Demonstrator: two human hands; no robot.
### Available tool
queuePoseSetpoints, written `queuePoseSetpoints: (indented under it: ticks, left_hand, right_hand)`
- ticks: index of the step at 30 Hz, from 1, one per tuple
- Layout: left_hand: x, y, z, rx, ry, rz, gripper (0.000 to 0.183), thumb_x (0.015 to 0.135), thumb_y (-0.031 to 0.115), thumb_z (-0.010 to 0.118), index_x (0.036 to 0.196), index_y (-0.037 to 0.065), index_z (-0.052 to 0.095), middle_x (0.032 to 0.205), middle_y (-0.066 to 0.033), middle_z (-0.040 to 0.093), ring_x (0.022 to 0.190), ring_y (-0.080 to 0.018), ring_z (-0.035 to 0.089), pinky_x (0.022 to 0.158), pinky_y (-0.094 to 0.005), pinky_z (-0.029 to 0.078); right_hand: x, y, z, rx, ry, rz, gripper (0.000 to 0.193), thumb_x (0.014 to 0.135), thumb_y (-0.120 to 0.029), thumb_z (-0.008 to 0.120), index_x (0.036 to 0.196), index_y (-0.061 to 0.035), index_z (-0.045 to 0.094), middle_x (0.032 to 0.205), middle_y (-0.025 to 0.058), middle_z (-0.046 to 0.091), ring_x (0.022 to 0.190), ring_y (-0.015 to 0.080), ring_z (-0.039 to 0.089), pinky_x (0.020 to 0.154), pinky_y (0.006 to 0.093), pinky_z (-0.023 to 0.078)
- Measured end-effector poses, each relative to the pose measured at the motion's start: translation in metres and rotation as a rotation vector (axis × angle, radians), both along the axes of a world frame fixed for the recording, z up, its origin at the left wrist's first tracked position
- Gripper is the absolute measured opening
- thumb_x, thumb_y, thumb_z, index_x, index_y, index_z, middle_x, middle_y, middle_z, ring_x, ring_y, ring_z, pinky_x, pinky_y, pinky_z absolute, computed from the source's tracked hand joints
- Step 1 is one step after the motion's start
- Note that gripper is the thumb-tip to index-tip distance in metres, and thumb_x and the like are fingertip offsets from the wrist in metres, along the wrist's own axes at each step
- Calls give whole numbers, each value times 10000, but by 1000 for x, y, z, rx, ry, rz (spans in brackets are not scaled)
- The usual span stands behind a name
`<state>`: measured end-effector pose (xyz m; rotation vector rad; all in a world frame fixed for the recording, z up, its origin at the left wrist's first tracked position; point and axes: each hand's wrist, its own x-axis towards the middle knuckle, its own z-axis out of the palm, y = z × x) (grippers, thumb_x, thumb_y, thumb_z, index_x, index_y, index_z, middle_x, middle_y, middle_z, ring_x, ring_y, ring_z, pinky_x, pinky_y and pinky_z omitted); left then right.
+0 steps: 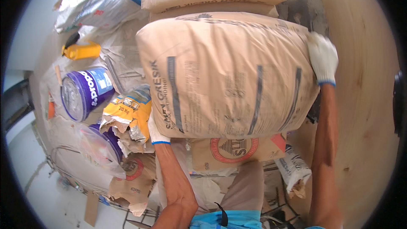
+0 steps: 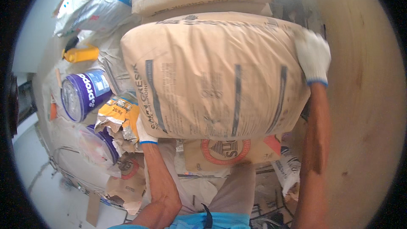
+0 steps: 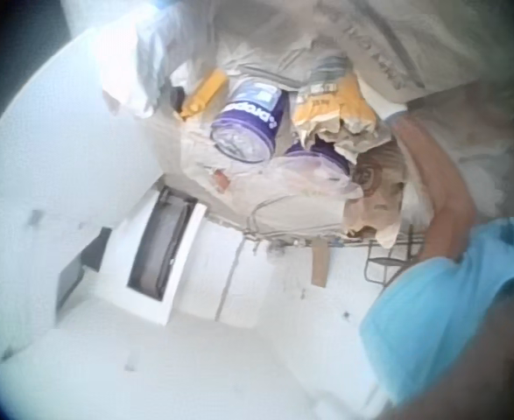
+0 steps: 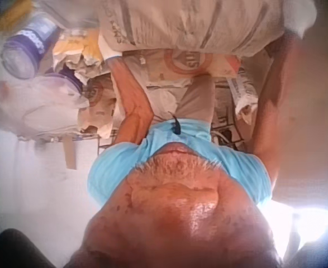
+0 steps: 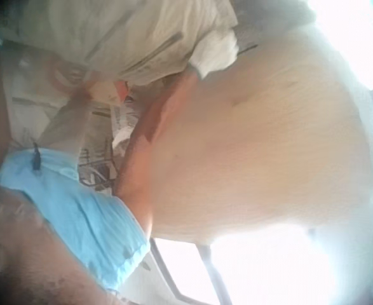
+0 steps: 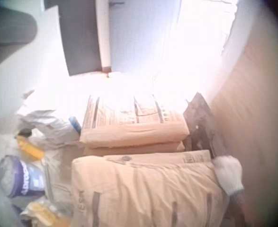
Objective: The person lifts and stacks heavy cement bags in a construction area. They then walk around the room, pick up a yellow plastic jug, and place it on the floor. Finally, they pick up a white bag and a bucket.
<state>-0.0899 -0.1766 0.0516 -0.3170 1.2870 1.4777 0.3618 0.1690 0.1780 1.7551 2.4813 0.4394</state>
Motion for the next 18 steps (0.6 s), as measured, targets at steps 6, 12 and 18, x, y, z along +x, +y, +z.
queuePoseSetpoints:
  ticks: [6,12,18]
  left_hand:
    - [-21,50,0,-178,-26,-16,426,1042,292,567,1321,-25,621,1278,-113,679,1116,-207,669,956,-339,539]
    - [-26,58,-1,-163,-108,-24,404,1057,275,541,1334,-10,614,1280,-116,681,1125,-224,673,966,-343,542]
    - [-24,44,-9,-79,-136,5,405,1081,270,482,1393,26,569,1356,-98,650,1168,-248,660,1001,-371,535]
  right_hand:
    - [40,-55,-12,-32,425,-402,303,993,-308,606,1100,-67,757,1069,137,750,996,299,705,890,378,523]
    - [54,-52,-23,-51,544,-485,289,985,-282,633,1086,-39,752,1052,155,748,978,290,709,894,370,522]
    - [49,-53,-23,-3,625,-459,261,984,-236,638,1096,-25,744,1039,149,746,984,276,704,910,365,520]
